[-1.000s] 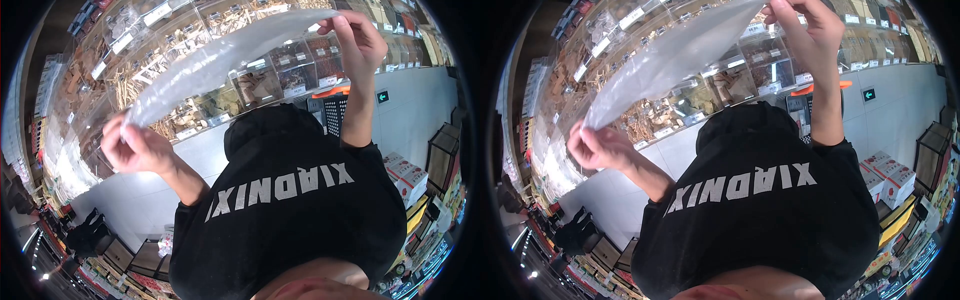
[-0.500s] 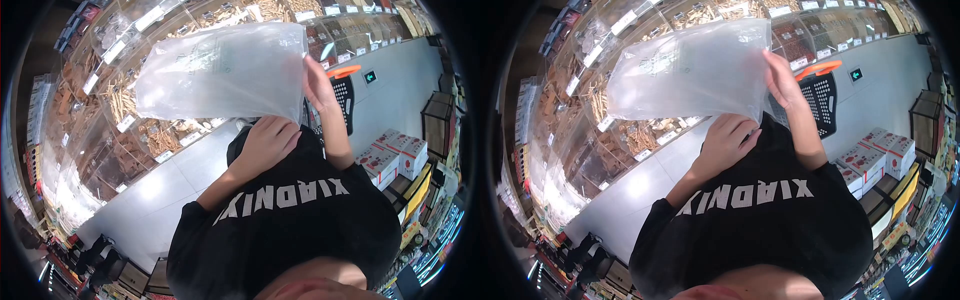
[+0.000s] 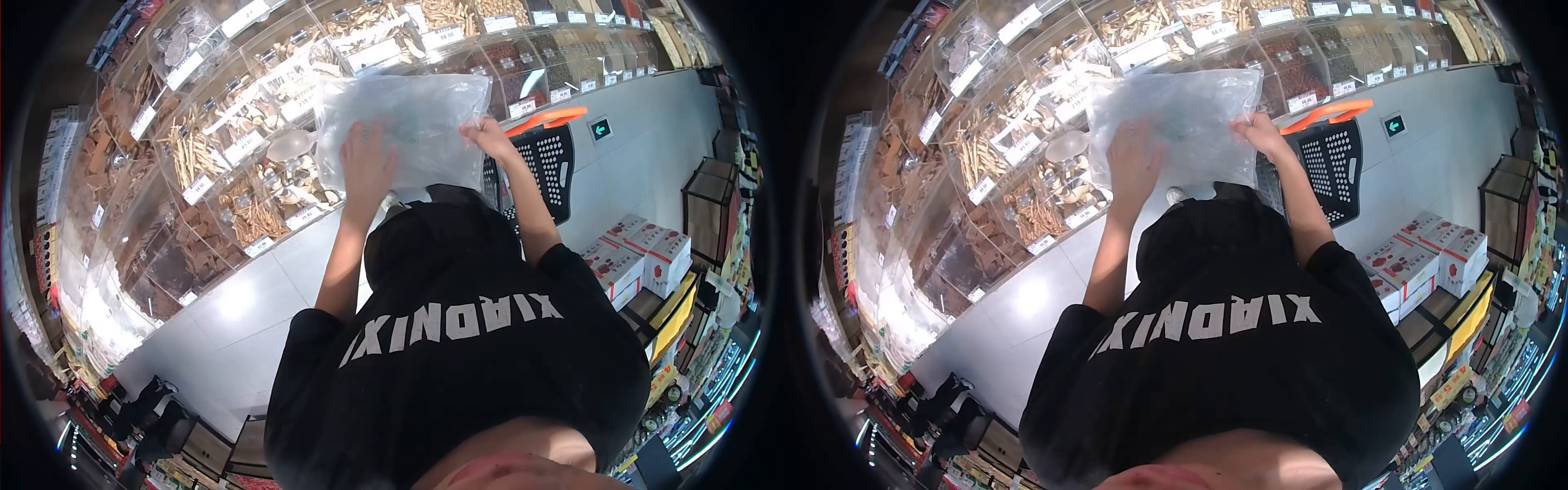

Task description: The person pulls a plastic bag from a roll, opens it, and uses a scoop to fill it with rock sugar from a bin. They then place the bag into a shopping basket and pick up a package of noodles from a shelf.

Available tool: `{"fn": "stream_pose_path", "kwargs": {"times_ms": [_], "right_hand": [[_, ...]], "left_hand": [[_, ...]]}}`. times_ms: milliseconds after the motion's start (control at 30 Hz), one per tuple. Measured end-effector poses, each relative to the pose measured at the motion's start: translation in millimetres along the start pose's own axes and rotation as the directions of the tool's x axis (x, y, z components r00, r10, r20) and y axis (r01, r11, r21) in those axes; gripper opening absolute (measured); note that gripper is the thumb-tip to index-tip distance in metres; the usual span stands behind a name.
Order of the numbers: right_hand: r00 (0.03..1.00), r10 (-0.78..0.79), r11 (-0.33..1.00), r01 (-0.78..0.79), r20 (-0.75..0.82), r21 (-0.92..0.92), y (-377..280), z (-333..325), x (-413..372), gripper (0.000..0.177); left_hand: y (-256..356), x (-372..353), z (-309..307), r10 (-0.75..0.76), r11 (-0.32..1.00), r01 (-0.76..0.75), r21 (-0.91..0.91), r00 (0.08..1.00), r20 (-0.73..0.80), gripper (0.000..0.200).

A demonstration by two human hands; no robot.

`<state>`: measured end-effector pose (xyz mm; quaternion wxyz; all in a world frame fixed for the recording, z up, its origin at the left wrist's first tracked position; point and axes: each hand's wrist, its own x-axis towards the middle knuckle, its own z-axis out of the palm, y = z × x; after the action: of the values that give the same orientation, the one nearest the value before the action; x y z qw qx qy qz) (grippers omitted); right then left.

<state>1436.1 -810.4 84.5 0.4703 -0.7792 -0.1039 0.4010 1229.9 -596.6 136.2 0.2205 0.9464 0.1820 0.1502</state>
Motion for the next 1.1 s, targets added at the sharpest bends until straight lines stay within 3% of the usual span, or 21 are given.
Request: {"fn": "stream_pose_path", "kwargs": {"times_ms": [100, 200, 233, 333, 367, 467, 567, 667, 700, 767, 800, 867, 1100], "right_hand": [[1.0, -0.03, 0.998, 0.03, -0.007, -0.046, 16.2, -11.5, 24.5, 0.022], [0.995, -0.095, 0.977, 0.088, -0.026, -0.193, 25.5, -28.1, 47.5, 0.027], [0.992, -0.119, 0.96, 0.106, -0.034, -0.26, 29.8, -34.3, 55.3, 0.029], [0.97, -0.218, 0.925, 0.17, -0.107, -0.341, 39.9, -47.7, 80.0, 0.035], [0.955, -0.255, 0.909, 0.184, -0.151, -0.374, 44.6, -48.4, 86.5, 0.037], [0.882, -0.376, 0.854, 0.209, -0.285, -0.476, 38.4, -51.5, 92.8, 0.058], [0.741, -0.584, 0.681, 0.226, -0.33, -0.696, -12.0, -41.9, 74.7, 0.07], [0.638, -0.749, 0.524, 0.401, -0.182, -0.752, -51.1, -33.3, 70.4, 0.069], [0.659, -0.746, 0.486, 0.438, -0.098, -0.756, -58.1, -27.4, 70.8, 0.069], [0.677, -0.733, 0.409, 0.519, 0.069, -0.75, -71.1, -16.9, 77.8, 0.069], [0.656, -0.741, 0.364, 0.572, 0.143, -0.735, -72.6, -13.4, 80.7, 0.069], [0.599, -0.746, 0.273, 0.673, 0.291, -0.687, -69.1, -4.9, 85.5, 0.069], [0.592, -0.682, 0.235, 0.733, 0.429, -0.638, -20.2, 1.3, 82.6, 0.069]], "left_hand": [[-31.5, -8.7, 23.0, -0.085, 0.993, 0.094, 0.077, 0.99, -0.111, 0.063], [-37.2, -8.3, 34.9, -0.394, 0.919, 0.39, -0.057, 0.911, -0.121, 0.071], [-39.6, -7.9, 40.5, -0.424, 0.905, 0.423, -0.044, 0.889, -0.172, 0.076], [-33.7, -1.5, 46.2, -0.552, 0.832, 0.501, -0.241, 0.795, -0.253, 0.077], [-27.7, 0.5, 47.7, -0.629, 0.764, 0.539, -0.354, 0.744, -0.223, 0.077], [-26.7, 9.4, 57.7, -0.733, 0.654, 0.627, -0.423, 0.664, -0.148, 0.077], [-18.2, 24.9, 56.5, -0.762, 0.638, 0.676, -0.369, 0.622, -0.179, 0.077], [-19.2, 42.0, 59.6, -0.552, 0.819, 0.565, -0.099, 0.729, -0.406, 0.078], [-18.1, 48.7, 57.8, -0.583, 0.807, 0.572, -0.144, 0.735, -0.348, 0.078], [-9.6, 64.7, 53.1, -0.437, 0.864, 0.491, 0.111, 0.841, -0.318, 0.076], [-6.5, 71.4, 53.6, -0.362, 0.871, 0.433, 0.234, 0.886, -0.291, 0.075], [0.7, 76.7, 64.0, -0.345, 0.874, 0.391, 0.287, 0.917, -0.2, 0.068], [9.1, 38.0, 109.2, -0.38, 0.856, 0.366, 0.365, 0.924, -0.038, 0.063]]}}
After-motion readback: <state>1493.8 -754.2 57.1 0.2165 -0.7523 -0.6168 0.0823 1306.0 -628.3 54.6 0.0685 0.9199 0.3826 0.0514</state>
